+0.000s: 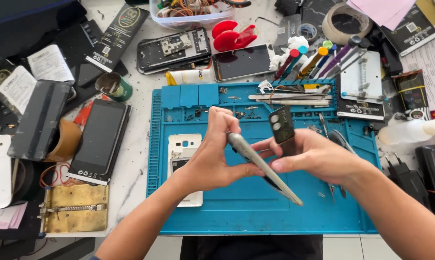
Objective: The person disassembles a white smartphone on a blue work mat, using a screwdriver to remove screws and a prying tool to separate the back cover. They then use a knife to pry open the screen assembly and remove internal components.
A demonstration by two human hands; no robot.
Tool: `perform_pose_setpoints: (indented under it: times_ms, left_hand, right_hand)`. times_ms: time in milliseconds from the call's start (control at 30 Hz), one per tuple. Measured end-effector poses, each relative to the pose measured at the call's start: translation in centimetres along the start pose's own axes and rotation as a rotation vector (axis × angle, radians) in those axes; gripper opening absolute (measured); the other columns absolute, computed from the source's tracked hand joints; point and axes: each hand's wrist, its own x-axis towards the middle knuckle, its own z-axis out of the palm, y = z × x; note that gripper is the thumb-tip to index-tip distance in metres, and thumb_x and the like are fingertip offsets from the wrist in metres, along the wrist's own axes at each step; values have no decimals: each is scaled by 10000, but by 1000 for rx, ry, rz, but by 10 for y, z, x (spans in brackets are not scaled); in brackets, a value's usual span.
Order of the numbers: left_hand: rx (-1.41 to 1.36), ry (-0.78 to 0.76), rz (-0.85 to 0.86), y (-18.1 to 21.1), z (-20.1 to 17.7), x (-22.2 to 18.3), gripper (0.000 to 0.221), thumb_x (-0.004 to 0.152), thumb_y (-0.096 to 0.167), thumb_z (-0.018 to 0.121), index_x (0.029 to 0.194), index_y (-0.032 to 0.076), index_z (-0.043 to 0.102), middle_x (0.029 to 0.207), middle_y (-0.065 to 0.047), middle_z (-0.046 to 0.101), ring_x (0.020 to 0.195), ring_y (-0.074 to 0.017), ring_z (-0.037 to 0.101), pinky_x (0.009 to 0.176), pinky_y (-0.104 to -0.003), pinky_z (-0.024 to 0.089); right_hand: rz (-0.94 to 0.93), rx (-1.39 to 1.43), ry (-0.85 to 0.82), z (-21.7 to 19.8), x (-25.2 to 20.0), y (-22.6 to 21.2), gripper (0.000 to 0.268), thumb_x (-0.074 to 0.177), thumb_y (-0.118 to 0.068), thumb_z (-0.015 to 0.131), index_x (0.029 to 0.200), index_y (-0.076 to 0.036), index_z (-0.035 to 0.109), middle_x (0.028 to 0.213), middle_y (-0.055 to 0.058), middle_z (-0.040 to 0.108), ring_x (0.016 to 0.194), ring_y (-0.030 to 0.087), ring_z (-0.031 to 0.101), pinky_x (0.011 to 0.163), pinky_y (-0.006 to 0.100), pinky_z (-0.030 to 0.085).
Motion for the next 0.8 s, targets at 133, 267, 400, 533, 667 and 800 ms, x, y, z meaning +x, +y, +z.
perform_pose_setpoints:
  times_ms: [133, 267, 400, 533, 667, 800]
  left_hand:
    - [-125, 99, 215, -13, -4, -7, 689, 757, 413, 794, 1059, 137, 239, 1151, -89, 264, 1119, -232, 449, 950, -363, 475]
    - [-422, 185, 112, -29, -2, -13, 767, 819, 174, 783, 1288, 194, 176, 1410, -131, 192, 1430, -388, 319, 1080, -438, 412]
    - [-1248, -23, -217, -31, 6, -11, 710, 854, 153, 683, 1487, 22, 388, 1437, -187, 532, 1287, -319, 553, 1058, -473, 495]
    - [-1207, 287, -472, -30, 24, -5, 206, 951, 45, 671, 1157, 49, 674, 1039, -141, 757, 936, -335, 753, 730, -479, 645]
    - [-1243, 345, -466, -34, 24, -7, 258, 926, 39, 688, 1184, 26, 680, 1166, -225, 721, 1043, -378, 712, 837, -549, 614]
    - [-1253, 177, -517, -21, 20, -8, 449, 928, 100, 609, 1350, -36, 536, 1293, -240, 648, 1115, -432, 668, 964, -566, 559]
  right_hand:
    - [-98, 241, -220, 12, 12, 3, 298, 761, -105, 836, 810, -90, 542, 1018, 233, 752, 856, 311, 740, 761, 411, 589]
    - [-190, 281, 21, 3, 22, 13, 221, 791, 52, 750, 796, -94, 584, 1036, 143, 743, 796, 257, 741, 742, 409, 614]
    - [-369, 97, 222, 11, 28, 19, 234, 822, 30, 756, 744, -142, 618, 870, 3, 639, 839, 166, 630, 766, 323, 535]
    - [-419, 101, 372, 13, 35, 41, 136, 823, 10, 755, 842, -26, 626, 968, 161, 770, 863, 204, 714, 778, 373, 575]
    - [-534, 262, 322, 16, 22, 7, 113, 894, -68, 578, 977, 4, 603, 1196, 257, 701, 1084, 331, 696, 935, 480, 558]
    - [-555, 80, 357, -11, 22, 21, 321, 1042, -202, 430, 1244, -14, 593, 1165, 160, 604, 1081, 243, 511, 1029, 355, 379]
